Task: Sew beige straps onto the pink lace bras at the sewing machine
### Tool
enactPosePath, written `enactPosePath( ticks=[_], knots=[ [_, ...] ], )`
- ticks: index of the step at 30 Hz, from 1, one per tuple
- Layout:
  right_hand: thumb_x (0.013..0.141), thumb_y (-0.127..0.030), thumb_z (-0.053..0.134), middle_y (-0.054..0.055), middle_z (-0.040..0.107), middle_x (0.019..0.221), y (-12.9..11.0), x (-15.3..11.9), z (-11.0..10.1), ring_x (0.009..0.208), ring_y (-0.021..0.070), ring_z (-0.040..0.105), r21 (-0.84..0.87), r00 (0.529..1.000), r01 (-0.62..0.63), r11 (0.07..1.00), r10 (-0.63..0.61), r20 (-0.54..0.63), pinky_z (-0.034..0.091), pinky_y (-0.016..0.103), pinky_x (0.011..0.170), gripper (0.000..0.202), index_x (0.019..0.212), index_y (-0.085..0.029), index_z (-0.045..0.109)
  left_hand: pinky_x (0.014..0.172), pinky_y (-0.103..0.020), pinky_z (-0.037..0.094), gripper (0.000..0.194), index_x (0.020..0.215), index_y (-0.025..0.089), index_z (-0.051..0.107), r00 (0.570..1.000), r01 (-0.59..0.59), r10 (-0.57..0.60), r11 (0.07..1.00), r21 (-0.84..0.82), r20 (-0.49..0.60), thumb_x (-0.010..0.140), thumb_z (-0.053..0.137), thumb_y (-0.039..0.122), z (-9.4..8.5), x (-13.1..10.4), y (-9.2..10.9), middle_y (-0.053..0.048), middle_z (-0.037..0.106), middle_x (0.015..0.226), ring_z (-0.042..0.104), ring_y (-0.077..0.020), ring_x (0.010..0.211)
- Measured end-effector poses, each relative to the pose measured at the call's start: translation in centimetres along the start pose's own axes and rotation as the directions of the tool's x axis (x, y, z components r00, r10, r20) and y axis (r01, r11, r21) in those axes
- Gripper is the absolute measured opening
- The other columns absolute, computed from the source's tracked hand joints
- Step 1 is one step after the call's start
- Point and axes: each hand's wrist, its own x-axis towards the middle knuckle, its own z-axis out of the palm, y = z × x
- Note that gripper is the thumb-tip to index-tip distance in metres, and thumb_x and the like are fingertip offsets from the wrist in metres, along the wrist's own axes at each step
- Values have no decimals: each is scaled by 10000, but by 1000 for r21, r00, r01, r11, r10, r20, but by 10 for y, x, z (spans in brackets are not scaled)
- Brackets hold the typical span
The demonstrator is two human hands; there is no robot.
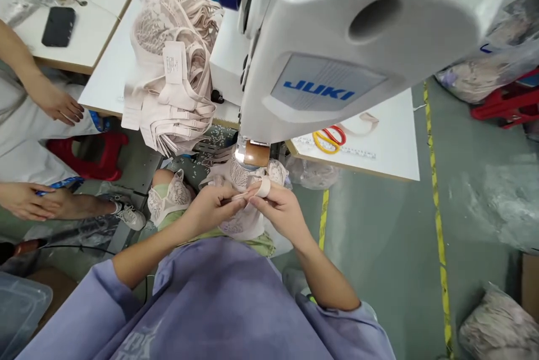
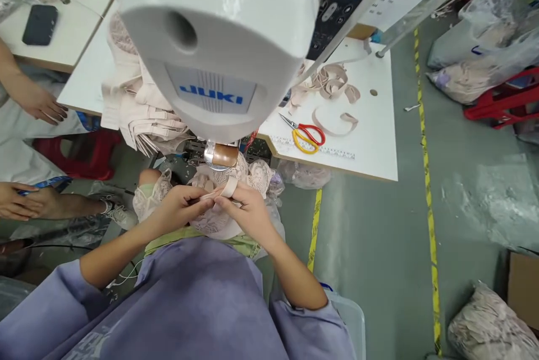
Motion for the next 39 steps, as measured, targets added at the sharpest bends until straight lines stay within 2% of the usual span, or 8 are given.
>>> enactPosePath(
  ticks=[6,11,13,17,25,28,32,39],
  knots=[
    [925,-326,657,27,731,961,1,2,1,938,205,673,186,994,-55,981,71,-84,537,337,861,128,910,-269,771,698,-245,434,243,854,148,621,981,-187,187,982,3,-53,937,579,373,12,8,-4,-72,602,1004,555,-166,886],
    [891,-462,676,41,737,983,7,9,-8,947,221,676,303,974,-149,941,192,-120,550,345,863,235,925,-246,762,530,-212,372,268,988,167,567,952,-178,168,984,-19,-255,994,496,426,36,7,-16,25,548,702,476,-102,574],
    [896,-505,653,46,736,985,8,14,-17,912,209,673,309,972,-197,931,227,-66,555,330,832,290,947,-242,764,505,-209,359,284,1162,165,544,917,-255,267,964,80,-295,995,509,393,34,8,-15,43,570,663,470,-95,512],
    [890,-548,631,37,701,935,3,31,-38,783,158,642,388,959,-224,894,273,-74,556,264,686,341,995,-248,756,561,-206,415,300,1283,205,600,837,-442,521,825,352,-169,1003,496,243,8,20,1,21,686,709,576,-98,550],
    [801,-416,746,-35,585,658,19,67,-58,540,98,482,338,951,-236,911,288,-110,422,237,517,215,874,-218,703,730,-227,549,246,1114,205,750,955,-167,217,956,240,-201,968,560,265,-18,37,23,-52,784,1056,736,-179,888],
    [748,-355,781,-50,553,602,31,78,-57,509,101,467,260,943,-146,955,213,-255,397,241,494,196,796,-218,649,735,-232,558,238,1089,211,758,959,-127,171,972,196,-228,964,574,296,-18,39,26,-44,782,1069,737,-183,904],
    [772,-357,729,-14,605,601,30,92,-55,633,165,593,119,927,-59,991,99,-362,518,297,624,213,670,-218,603,741,-224,555,217,1082,217,756,955,-108,161,971,214,-249,947,602,290,-19,41,26,-27,786,1050,740,-170,880],
    [782,-443,667,77,733,962,26,108,-49,962,248,659,-98,909,44,994,-80,-408,548,405,904,253,865,-206,693,698,-220,525,199,1047,217,768,939,-125,213,943,309,-271,946,604,267,-18,40,30,-15,796,1006,745,-174,853]
  ],
)
